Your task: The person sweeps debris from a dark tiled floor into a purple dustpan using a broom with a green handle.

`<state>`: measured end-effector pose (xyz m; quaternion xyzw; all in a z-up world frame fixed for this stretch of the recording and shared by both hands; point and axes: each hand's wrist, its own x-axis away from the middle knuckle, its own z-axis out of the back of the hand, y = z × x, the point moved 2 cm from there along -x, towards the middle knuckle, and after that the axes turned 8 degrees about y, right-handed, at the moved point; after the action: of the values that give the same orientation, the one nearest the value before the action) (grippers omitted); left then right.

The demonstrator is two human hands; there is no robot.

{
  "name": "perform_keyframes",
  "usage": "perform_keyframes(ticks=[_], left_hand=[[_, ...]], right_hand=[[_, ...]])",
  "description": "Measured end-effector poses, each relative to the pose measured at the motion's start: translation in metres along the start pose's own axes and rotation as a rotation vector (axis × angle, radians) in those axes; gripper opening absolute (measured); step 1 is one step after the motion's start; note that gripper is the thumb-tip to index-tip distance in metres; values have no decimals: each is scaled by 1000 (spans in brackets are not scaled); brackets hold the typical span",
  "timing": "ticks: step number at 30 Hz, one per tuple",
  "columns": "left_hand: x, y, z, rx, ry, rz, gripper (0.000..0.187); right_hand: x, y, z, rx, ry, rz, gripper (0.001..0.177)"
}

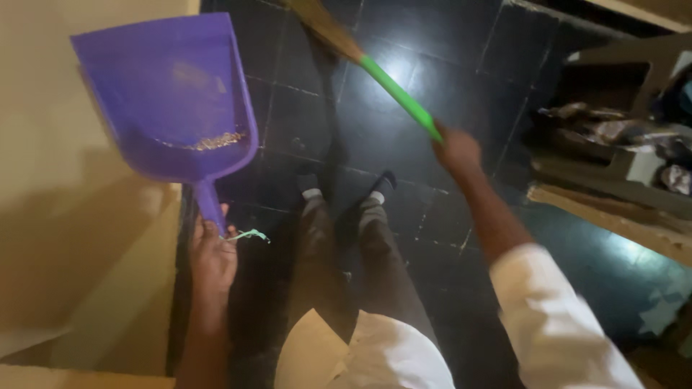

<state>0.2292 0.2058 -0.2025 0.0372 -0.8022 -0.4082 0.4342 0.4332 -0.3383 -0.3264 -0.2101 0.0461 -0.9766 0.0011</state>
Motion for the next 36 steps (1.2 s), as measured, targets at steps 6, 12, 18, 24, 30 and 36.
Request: perform_keyframes(ticks=[6,12,18,24,30,36], left_hand=[[-2,4,-12,33,-89,6,59],[11,20,-49,-27,-184,-45,58],[22,47,-87,-13,-306,-76,56],[26,81,-125,42,-486,-61,56],[23,111,-158,12,-521,-75,56],[17,130,-170,-39,-511,-59,55]], right_hand=[[200,60,1,-313,71,-324,66],[195,61,-44,-447,-117,-615,51],[128,8,-48,-442,-30,-420,43],[175,73,32,-569,82,-463,54],[235,108,80,-422,-21,-494,42],[247,81,86,-491,137,-697,55]])
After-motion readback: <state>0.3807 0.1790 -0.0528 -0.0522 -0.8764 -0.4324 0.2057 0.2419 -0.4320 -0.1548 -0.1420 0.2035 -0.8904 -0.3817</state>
